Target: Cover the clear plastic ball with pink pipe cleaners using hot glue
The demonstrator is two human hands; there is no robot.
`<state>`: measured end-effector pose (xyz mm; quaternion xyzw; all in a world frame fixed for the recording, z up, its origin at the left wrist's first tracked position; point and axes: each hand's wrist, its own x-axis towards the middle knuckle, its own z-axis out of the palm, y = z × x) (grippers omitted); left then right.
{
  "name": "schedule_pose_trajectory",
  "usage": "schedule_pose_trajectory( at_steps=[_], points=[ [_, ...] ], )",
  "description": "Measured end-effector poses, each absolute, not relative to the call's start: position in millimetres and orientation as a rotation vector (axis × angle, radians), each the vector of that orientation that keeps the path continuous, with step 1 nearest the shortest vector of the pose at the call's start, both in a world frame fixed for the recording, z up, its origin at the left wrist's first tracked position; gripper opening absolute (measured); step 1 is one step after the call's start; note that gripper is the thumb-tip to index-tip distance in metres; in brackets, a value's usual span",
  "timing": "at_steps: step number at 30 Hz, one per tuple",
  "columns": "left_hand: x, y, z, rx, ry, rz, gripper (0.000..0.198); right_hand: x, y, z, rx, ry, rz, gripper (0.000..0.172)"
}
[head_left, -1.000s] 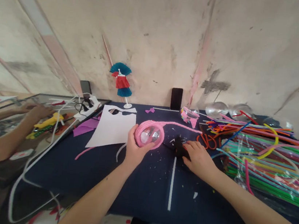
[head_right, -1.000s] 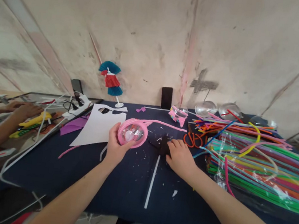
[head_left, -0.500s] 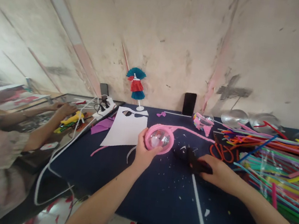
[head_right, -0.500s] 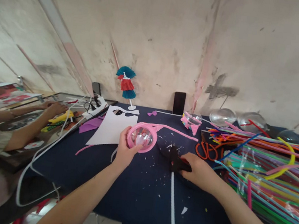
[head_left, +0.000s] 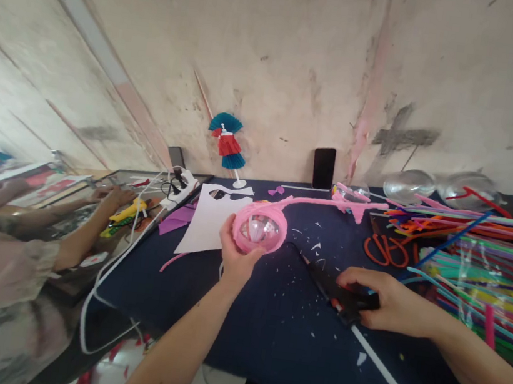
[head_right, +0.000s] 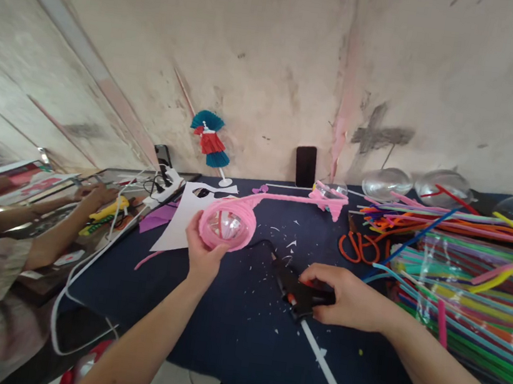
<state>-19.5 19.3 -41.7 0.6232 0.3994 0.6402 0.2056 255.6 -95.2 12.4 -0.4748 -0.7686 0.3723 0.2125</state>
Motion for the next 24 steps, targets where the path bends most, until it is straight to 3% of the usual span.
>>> schedule_pose_trajectory(
  at_steps=[6,12,20,24],
  points=[
    [-14.1,27.6,-43.3,2.323,1.089,1.914,0.094,248.7,-96.8,5.5,-1.308,-2.169,1.103,0.033],
    [-2.9,32.6,-56.9,2.632,1.003,1.751,0.098,245.7,-99.7,0.9,-1.260,-2.220,1.072,0.031],
    [-0.9,25.9,-67.0,2.460,1.157,1.570,0.102,238.1,-104.0,1.6,-1.084,-2.098,1.264,0.033],
    [1.1,21.1,-65.3,2.250,1.218,1.566,0.102,232.4,-105.2,-4.0,-1.061,-1.890,1.325,0.023]
  ],
)
